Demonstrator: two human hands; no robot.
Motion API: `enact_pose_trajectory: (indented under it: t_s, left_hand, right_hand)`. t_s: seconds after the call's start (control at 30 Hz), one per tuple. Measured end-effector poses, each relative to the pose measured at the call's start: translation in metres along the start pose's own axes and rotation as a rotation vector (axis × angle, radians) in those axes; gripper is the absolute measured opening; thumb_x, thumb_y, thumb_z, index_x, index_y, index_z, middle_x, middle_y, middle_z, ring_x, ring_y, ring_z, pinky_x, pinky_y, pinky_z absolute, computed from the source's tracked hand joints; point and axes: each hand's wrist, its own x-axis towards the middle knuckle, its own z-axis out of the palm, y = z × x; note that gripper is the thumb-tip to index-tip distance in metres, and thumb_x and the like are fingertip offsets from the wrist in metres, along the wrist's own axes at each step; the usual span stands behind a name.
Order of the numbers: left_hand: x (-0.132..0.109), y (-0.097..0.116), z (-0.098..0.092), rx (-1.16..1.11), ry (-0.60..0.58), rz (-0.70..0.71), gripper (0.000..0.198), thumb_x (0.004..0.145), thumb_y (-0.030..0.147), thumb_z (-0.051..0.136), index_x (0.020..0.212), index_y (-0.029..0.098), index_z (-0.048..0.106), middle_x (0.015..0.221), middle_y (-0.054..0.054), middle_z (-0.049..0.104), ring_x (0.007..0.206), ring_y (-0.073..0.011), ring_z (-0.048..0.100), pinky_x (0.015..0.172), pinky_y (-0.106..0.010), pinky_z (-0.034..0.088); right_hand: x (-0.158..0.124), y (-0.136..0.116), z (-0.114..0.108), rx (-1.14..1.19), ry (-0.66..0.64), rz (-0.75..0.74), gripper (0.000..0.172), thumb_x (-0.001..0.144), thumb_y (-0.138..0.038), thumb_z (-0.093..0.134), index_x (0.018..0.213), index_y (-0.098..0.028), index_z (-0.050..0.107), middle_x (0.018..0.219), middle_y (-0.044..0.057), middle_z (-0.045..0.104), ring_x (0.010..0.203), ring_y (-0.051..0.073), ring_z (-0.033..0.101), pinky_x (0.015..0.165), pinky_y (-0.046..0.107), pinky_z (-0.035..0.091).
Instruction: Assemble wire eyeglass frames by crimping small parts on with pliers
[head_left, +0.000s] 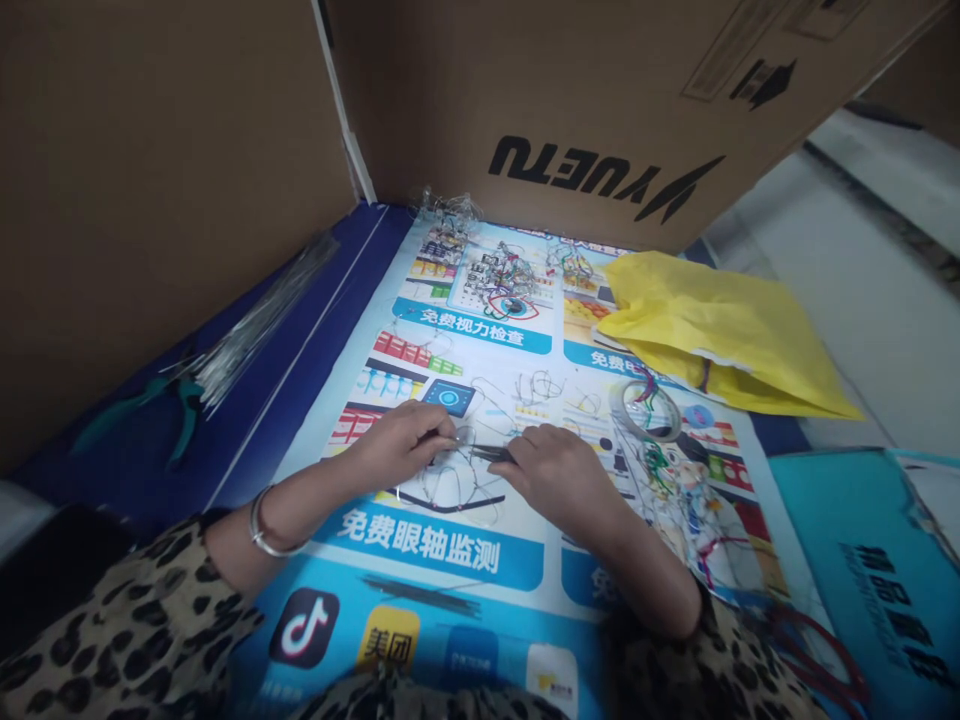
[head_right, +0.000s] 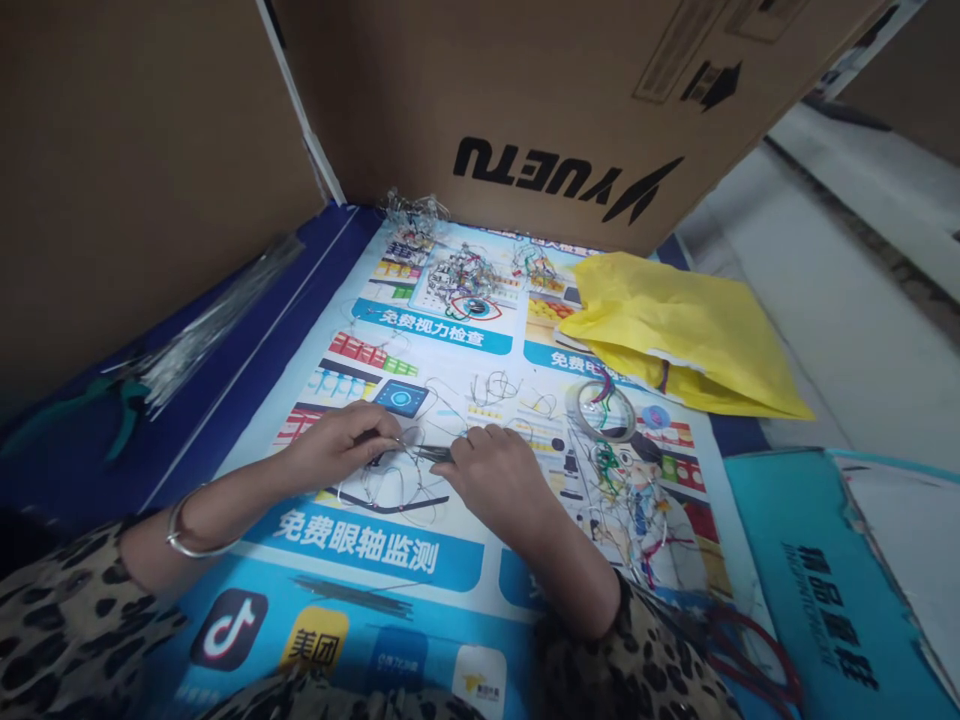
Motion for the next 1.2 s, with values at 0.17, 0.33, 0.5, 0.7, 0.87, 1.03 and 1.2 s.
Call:
enact_pose_trajectory:
  t_s: [0.17,0.33,0.5,0.7,0.87,1.03,1.2]
  left_hand:
    - [0.002,0.001,-0.002,-0.026,-0.017,0.003,0.012,0.086,0.02,0.049,0.078,0.017,0.058,0.072,0.0,0.061,0.07,-0.0123,0.054,0.067,-0.026,0.04]
    - [0.002,0.0,-0.002,-0.051,-0.017,0.036,0.013,0.087,0.021,0.048,0.079,0.018,0.059,0.075,-0.001,0.062,0.072,-0.0124,0.055,0.068,-0.027,0.041]
    - [0.001,0.001,-0.002,-0.054,0.007,0.062,0.012,0.085,0.019,0.049,0.077,0.017,0.058,0.071,-0.001,0.061,0.068,-0.0119,0.054,0.066,-0.027,0.041]
    - [0.0,0.004,0.0,0.003,0.081,0.04,0.01,0.081,0.019,0.05,0.072,0.017,0.053,0.067,0.0,0.058,0.065,-0.012,0.051,0.061,-0.026,0.041]
    - [0.0,0.005,0.002,0.023,0.1,0.019,0.01,0.079,0.018,0.051,0.069,0.016,0.051,0.064,0.001,0.055,0.061,-0.0109,0.049,0.058,-0.025,0.04]
    - [0.0,0.005,0.002,0.049,0.105,0.01,0.01,0.078,0.019,0.051,0.068,0.017,0.051,0.062,0.001,0.054,0.061,-0.011,0.048,0.058,-0.025,0.039]
    - [-0.001,0.004,0.002,0.053,0.082,0.009,0.01,0.08,0.019,0.05,0.07,0.017,0.051,0.064,0.001,0.055,0.061,-0.0108,0.048,0.058,-0.024,0.038]
  right_hand:
    - [-0.001,-0.002,-0.004,-0.022,-0.022,0.005,0.025,0.083,-0.041,0.055,0.075,-0.017,0.06,0.073,0.005,0.058,0.073,0.018,0.05,0.064,0.029,0.03]
    - [0.001,-0.007,-0.002,-0.051,0.011,-0.015,0.027,0.082,-0.042,0.057,0.072,-0.017,0.06,0.072,0.006,0.057,0.073,0.018,0.049,0.063,0.029,0.028]
    - [0.002,-0.012,0.0,-0.071,0.049,-0.037,0.029,0.084,-0.042,0.054,0.07,-0.016,0.058,0.068,0.005,0.056,0.068,0.018,0.049,0.06,0.03,0.026]
    - [0.005,-0.017,0.002,-0.077,0.057,-0.039,0.028,0.084,-0.04,0.055,0.069,-0.016,0.057,0.065,0.005,0.057,0.066,0.017,0.049,0.059,0.03,0.025]
    - [0.006,-0.019,0.002,-0.089,0.055,-0.029,0.028,0.083,-0.04,0.055,0.069,-0.016,0.057,0.065,0.005,0.057,0.065,0.018,0.05,0.058,0.03,0.025]
    - [0.006,-0.02,0.001,-0.091,0.038,-0.026,0.028,0.084,-0.04,0.054,0.07,-0.016,0.058,0.065,0.005,0.057,0.065,0.02,0.051,0.057,0.031,0.025]
    - [0.007,-0.019,0.002,-0.09,0.037,-0.031,0.028,0.084,-0.04,0.054,0.069,-0.016,0.057,0.065,0.005,0.057,0.065,0.019,0.05,0.058,0.03,0.025]
